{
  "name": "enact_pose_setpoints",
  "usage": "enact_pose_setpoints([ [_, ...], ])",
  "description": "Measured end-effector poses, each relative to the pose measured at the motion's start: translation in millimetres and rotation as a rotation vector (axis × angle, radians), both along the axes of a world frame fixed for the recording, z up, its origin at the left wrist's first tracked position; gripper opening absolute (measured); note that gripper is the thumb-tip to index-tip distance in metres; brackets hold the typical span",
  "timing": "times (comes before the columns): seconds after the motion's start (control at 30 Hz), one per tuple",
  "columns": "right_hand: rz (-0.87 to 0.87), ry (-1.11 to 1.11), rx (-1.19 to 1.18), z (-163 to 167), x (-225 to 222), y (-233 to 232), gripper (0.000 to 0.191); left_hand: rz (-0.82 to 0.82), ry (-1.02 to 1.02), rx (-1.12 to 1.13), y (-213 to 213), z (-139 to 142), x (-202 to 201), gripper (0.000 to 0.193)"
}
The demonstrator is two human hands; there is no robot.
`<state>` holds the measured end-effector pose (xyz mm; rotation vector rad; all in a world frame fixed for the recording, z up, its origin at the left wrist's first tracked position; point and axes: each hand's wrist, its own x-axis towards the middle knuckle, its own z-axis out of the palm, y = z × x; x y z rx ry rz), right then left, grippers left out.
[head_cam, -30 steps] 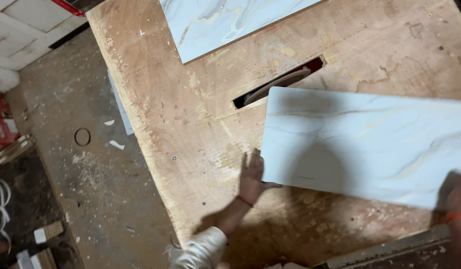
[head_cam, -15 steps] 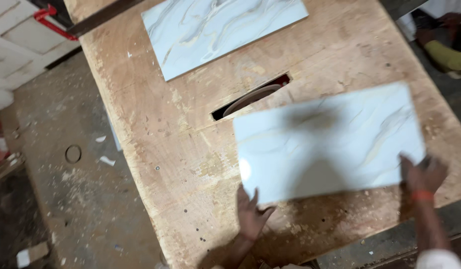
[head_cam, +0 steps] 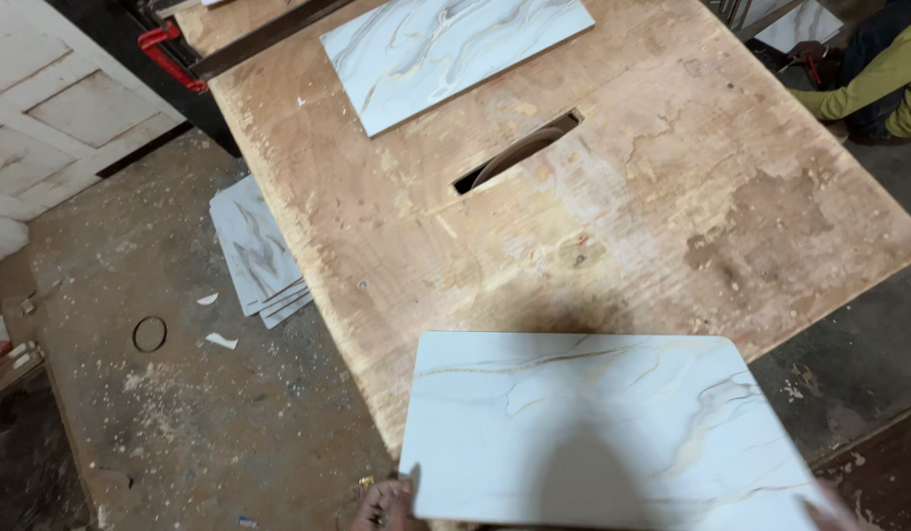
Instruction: The person moves white marble-pattern panels around a large wooden workbench, stacking and repositioning them. They then place a black trapezoid template on a panel and trace around its edges with a red pencil, marking the panel for cutting.
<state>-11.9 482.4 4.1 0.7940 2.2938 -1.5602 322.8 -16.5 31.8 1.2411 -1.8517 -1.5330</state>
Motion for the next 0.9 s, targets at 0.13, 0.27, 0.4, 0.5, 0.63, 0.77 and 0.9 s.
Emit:
enact_pose_setpoints([
  [0.13, -0.045, 0.408, -0.219, 40, 0, 21, 0.042, -0.184, 0.213, -0.152, -18, 97, -28, 0.064],
  [0.27, 0.157, 0.649, -0.366, 61, -36, -1, 0.038, -0.291, 0.251, -0.24, -51, 135, -142, 0.082],
  [0.4, 0.194, 0.598, 0.001, 67, -130, -49, 0.026, -0.231, 0.324, 0.124, -65, 114, -249, 0.099],
  [0.5, 0.294, 0.465, 0.265, 54, -177, -81, 0.041, -0.437, 0.047, -0.067, -93, 66, -318, 0.114],
  [0.63, 0.407, 0.285, 0.289, 22, -171, -98, 0.037, -0.756, -0.367, -0.613, -103, 3, -343, 0.125],
  [0.77, 0.449, 0.206, 0.601, -7, -130, -97, 0.051, -0.865, -0.751, -0.375, -85, -19, -254, 0.149],
  [0.9, 0.408, 0.47, 0.739, -27, -136, -101, 0.05, -0.811, -0.589, -0.504, -63, -27, -223, 0.147],
])
